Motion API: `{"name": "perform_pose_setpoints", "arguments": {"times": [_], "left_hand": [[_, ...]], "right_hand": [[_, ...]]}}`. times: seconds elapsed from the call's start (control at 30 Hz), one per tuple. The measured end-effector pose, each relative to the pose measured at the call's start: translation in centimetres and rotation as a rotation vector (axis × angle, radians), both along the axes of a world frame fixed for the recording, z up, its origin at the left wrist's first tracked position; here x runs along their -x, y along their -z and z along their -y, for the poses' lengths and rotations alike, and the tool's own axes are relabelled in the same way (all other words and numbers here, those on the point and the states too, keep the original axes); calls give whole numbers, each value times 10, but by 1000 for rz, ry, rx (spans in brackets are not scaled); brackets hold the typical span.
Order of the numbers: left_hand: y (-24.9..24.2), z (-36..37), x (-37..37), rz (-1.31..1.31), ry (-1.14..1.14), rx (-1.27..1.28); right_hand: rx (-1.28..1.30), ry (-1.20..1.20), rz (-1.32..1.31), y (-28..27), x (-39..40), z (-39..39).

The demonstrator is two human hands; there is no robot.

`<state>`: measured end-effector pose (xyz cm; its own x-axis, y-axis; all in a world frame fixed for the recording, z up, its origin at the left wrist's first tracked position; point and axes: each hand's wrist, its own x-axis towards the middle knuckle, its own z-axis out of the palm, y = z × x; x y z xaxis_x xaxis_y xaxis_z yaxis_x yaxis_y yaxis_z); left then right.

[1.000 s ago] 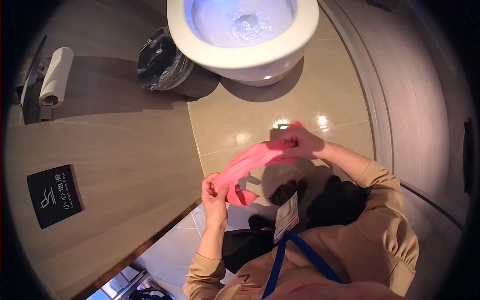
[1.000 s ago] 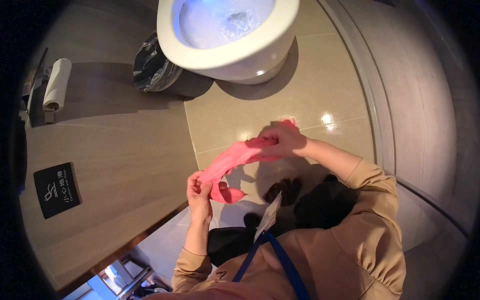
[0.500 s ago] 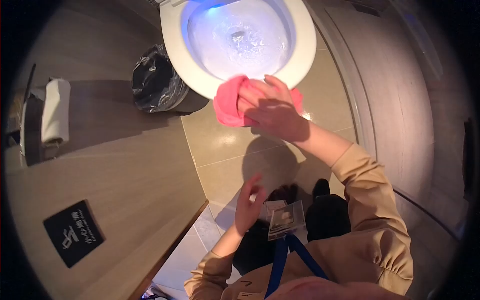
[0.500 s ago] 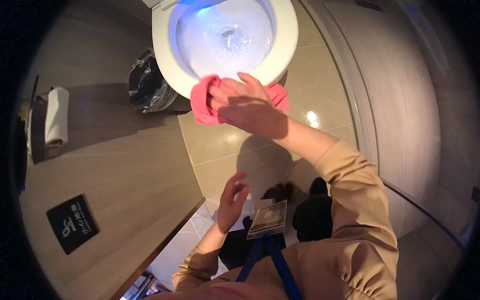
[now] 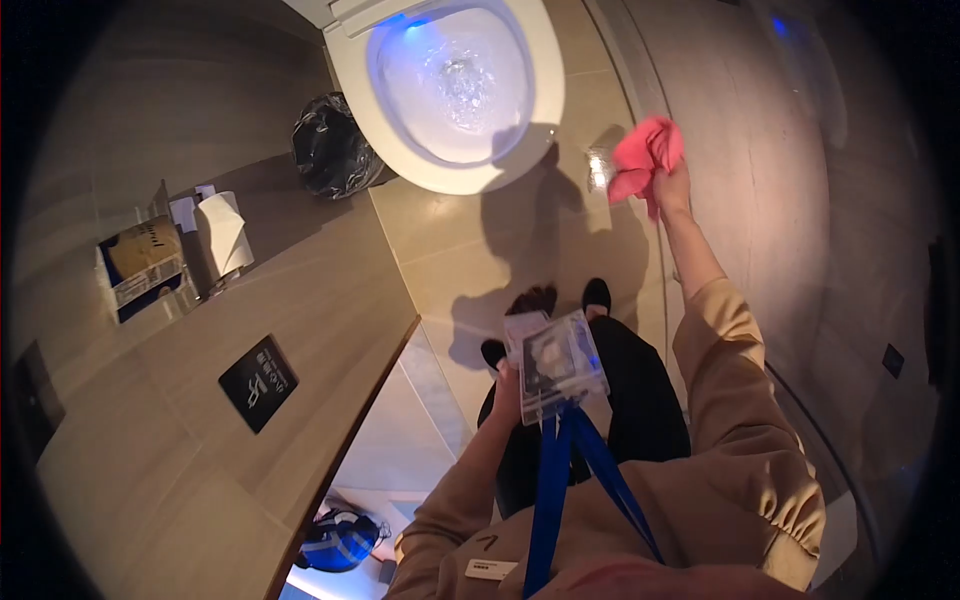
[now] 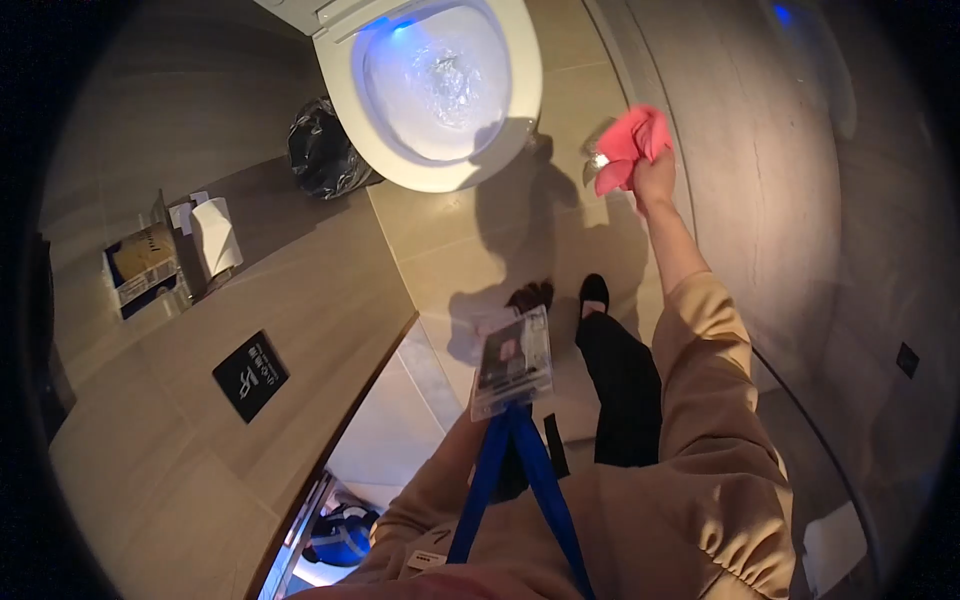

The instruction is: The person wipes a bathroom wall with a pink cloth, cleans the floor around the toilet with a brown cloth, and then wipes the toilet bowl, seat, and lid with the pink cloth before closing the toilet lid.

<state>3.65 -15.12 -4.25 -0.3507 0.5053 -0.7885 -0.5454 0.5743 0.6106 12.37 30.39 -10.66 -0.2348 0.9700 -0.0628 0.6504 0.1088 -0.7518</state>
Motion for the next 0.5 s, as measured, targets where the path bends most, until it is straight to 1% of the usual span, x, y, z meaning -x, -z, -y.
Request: {"name": "perform_pose_setpoints", "arguments": {"times": [0.03, 0.07, 0.1, 0.13, 0.17, 0.2, 0.23, 0.27, 0.3, 0.37, 0.43, 0.47, 0.5], "left_hand": [[-29, -29, 4, 99, -72, -19], [-54, -49, 3, 196, -149, -42], [-67, -59, -2, 190, -155, -47], [-77, -70, -6, 212, -178, -25], [-86, -79, -13, 236, -203, 1], [-93, -85, -20, 261, -225, 30], [-98, -91, -26, 287, -243, 58], [-100, -98, -32, 313, -263, 83], [-101, -105, -36, 340, -281, 108], [-98, -121, -35, 390, -302, 151], [-103, -133, -29, 420, -311, 177], [-112, -141, -25, 305, -258, 183], [-123, -150, -20, 190, -205, 188]], "right_hand": [[269, 52, -38, -28, -19, 10], [365, 28, -91, -34, -38, 31], [450, -3, -153, -40, -53, 49], [769, -28, -466, -97, -47, 67], [876, 18, -472, -96, -56, 89], [992, 2, -824, -164, -37, 112], [1131, 103, -718, -155, -54, 146], [1147, -327, -495, -166, -55, 159], [1142, -335, -498, -175, -54, 150], [1238, -281, -599, -200, -29, 177], [1346, -214, -692, -212, -18, 184], [1403, -180, -733, -214, 6, 184], [1460, -146, -772, -217, 11, 183]]}}
